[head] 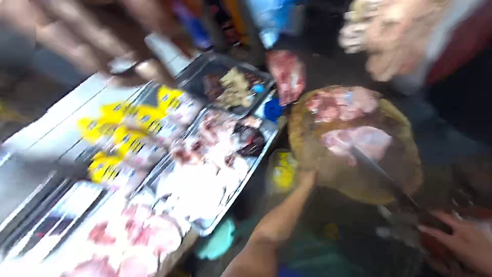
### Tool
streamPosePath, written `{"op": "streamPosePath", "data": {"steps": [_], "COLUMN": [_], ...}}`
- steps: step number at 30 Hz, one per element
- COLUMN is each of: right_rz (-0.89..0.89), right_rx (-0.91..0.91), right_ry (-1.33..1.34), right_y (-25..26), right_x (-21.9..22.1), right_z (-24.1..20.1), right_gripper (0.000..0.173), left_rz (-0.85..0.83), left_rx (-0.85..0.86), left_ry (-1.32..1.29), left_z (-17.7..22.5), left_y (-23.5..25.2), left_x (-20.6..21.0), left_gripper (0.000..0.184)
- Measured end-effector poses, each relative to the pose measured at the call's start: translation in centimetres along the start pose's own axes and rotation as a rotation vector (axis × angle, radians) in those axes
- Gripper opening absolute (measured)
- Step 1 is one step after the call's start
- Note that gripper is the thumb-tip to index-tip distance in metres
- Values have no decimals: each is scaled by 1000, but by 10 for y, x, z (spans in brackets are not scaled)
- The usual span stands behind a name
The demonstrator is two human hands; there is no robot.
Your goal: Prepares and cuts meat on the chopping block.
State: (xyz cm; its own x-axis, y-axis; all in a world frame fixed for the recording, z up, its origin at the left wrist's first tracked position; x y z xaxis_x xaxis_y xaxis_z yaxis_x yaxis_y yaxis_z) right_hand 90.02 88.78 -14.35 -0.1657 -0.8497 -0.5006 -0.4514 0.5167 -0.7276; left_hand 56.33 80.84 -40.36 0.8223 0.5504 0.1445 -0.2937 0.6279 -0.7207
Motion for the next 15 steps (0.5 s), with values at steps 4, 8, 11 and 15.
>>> {"op": "streamPosePath", "data": {"steps": [4, 8, 11, 15], "right_rz": [-9, -76, -131, -121], "right_rx": [-200, -228, -205, -178], "right_ry": [138, 156, 100, 42], "right_y": [70, 110, 130, 146], "right_x": [58, 75, 84, 96], "right_z": [21, 19, 23, 31], "right_gripper": [54, 46, 49, 57], "left_rz": [37, 156, 171, 81], "left_rx": [7, 21, 61, 177], "left_ry": [-73, 140, 377, 774], "left_z": [-9, 2, -1, 6], "left_y": [-15, -45, -54, -129], "left_x": [-1, 0, -14, -65], "left_gripper": [76, 63, 46, 48]}}
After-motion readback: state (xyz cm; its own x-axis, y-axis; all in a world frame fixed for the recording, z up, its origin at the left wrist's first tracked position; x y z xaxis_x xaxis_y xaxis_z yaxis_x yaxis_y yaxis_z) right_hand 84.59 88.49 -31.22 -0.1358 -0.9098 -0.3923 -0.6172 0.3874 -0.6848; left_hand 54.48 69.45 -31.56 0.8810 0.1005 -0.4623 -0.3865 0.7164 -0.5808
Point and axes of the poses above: each hand's wrist, its own y-axis towards the middle knuckle, its own x-axis out of the palm, z = x × y, the point moved 10 cm from there along y, towards the middle knuckle, and after that the axes turned 15 degrees about -z, right-handed, at the moved point
